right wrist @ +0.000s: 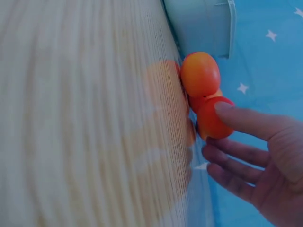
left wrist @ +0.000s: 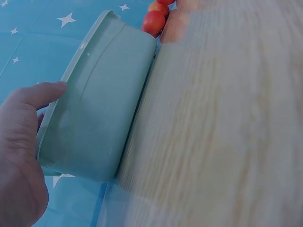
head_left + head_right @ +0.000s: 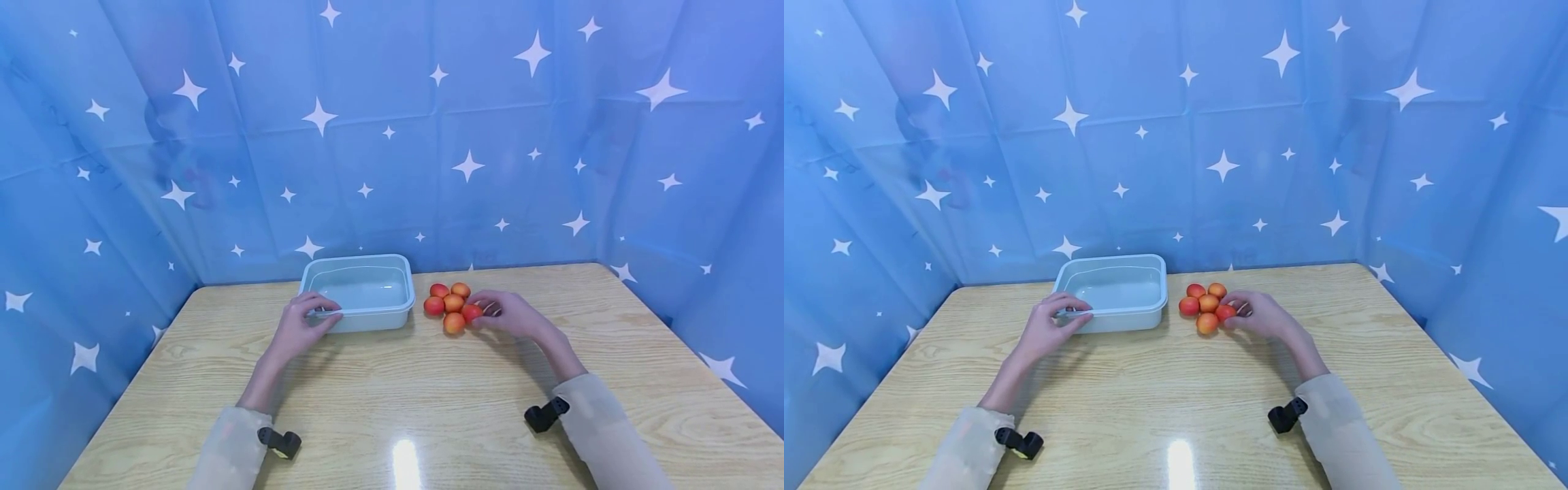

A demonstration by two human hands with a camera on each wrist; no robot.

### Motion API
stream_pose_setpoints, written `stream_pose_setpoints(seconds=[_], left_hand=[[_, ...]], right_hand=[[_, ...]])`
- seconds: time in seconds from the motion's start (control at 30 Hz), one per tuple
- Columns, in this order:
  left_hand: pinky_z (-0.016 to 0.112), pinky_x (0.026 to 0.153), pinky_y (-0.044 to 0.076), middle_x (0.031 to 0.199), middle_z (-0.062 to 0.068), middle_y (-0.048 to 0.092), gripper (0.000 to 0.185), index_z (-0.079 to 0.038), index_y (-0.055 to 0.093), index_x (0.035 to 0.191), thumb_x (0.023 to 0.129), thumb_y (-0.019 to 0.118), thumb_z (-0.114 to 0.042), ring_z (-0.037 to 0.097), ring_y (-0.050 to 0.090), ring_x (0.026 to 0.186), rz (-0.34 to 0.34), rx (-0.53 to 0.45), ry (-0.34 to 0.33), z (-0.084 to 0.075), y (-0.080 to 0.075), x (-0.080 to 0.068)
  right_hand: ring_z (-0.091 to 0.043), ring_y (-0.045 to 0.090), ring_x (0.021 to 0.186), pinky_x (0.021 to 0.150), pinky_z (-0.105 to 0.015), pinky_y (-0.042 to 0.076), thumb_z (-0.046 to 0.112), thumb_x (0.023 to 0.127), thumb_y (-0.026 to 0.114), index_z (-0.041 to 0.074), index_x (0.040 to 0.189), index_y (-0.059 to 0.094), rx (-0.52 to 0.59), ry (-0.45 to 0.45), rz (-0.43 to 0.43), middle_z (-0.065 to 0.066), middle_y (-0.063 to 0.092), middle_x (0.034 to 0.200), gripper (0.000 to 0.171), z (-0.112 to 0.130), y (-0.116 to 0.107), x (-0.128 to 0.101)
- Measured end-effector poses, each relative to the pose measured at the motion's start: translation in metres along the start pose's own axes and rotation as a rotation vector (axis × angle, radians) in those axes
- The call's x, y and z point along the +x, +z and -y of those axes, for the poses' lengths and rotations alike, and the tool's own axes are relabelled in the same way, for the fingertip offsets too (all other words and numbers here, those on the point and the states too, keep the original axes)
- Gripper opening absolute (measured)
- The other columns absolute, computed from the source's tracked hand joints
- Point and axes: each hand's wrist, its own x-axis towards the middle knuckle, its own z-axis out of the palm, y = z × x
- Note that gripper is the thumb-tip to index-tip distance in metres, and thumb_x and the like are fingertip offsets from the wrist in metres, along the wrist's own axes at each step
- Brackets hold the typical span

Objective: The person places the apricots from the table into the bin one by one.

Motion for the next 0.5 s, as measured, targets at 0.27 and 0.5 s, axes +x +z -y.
stream_pose_setpoints(seconds=[0.27, 0.5], left_hand=[[0.031, 0.08, 0.051, 0.089, -0.003, 0.072, 0.013, -0.006, 0.077, 0.091, 0.081, 0.084, -0.004, 0.017, 0.064, 0.088, -0.007, -0.014, 0.019, -0.0021, -0.0007, 0.0002], [0.03, 0.078, 0.051, 0.089, -0.002, 0.072, 0.013, -0.007, 0.078, 0.091, 0.081, 0.084, -0.003, 0.018, 0.064, 0.087, -0.006, -0.007, 0.037, -0.0023, -0.002, 0.0006]], right_hand=[[-0.028, 0.067, 0.095, 0.083, -0.042, 0.055, 0.014, 0.092, 0.075, 0.001, 0.13, 0.063, 0.019, -0.005, -0.068, -0.013, 0.07, 0.107, 0.041, 0.0045, -0.0036, -0.0013], [-0.03, 0.068, 0.097, 0.086, -0.046, 0.055, 0.013, 0.093, 0.075, -0.001, 0.13, 0.063, 0.023, -0.033, -0.115, -0.015, 0.071, 0.109, 0.041, 0.0082, -0.0046, 0.0012]])
